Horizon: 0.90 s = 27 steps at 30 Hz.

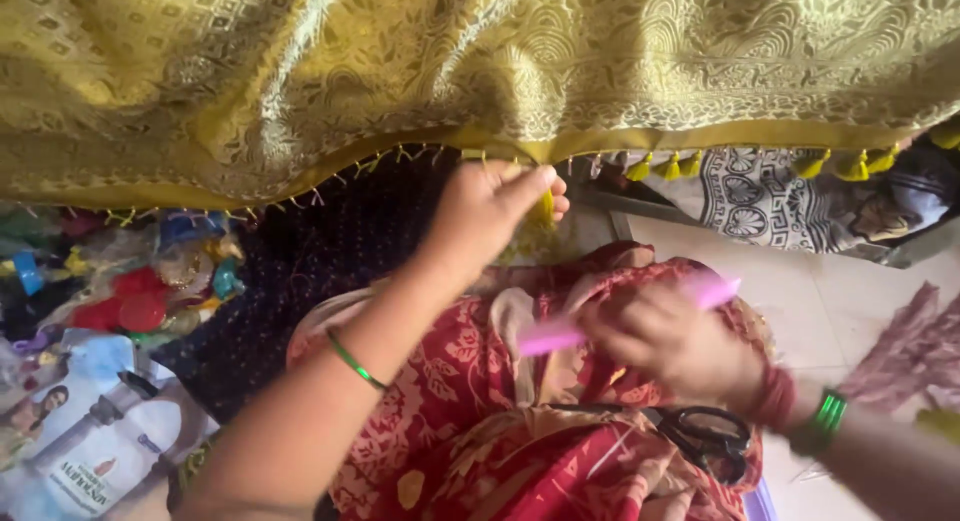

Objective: Manually attaching decorative tassels and thread to the edge of a saree fabric, using a comb to straighten fibers and scissors to trim.

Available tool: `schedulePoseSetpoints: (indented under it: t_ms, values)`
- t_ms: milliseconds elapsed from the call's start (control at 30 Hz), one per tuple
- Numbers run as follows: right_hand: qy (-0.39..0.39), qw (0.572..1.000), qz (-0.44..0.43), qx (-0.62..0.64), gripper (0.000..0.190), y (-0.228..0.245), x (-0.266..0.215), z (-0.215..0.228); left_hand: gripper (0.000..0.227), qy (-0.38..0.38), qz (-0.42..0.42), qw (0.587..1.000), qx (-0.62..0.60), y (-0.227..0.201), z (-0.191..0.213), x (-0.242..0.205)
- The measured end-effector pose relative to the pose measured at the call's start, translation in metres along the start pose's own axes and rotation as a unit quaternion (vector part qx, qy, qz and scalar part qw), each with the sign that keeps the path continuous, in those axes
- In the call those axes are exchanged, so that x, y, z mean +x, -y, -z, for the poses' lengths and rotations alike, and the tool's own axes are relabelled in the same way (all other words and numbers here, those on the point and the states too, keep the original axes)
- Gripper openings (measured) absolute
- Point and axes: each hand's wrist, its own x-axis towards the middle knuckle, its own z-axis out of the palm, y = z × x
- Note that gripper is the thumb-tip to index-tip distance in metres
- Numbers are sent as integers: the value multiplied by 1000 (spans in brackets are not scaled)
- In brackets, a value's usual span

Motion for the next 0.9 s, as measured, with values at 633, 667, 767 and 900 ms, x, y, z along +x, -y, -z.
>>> schedulePoseSetpoints:
  t_ms: [633, 667, 767, 900]
  values:
    - [-282, 482, -404, 725, 22, -15, 148, -6, 30, -148, 12, 981, 127, 8, -29, -50]
    - [-317, 560, -409, 647, 24, -10, 147, -7, 32, -186, -122, 953, 208, -3, -26, -46]
    - [-360, 622, -391, 575, 26, 3, 148, -6, 31, -148, -151, 968, 136, 1, -21, -31]
    - [-343, 507, -314, 726, 23, 7, 142, 8, 29, -8, 100, 975, -198, 2, -21, -20]
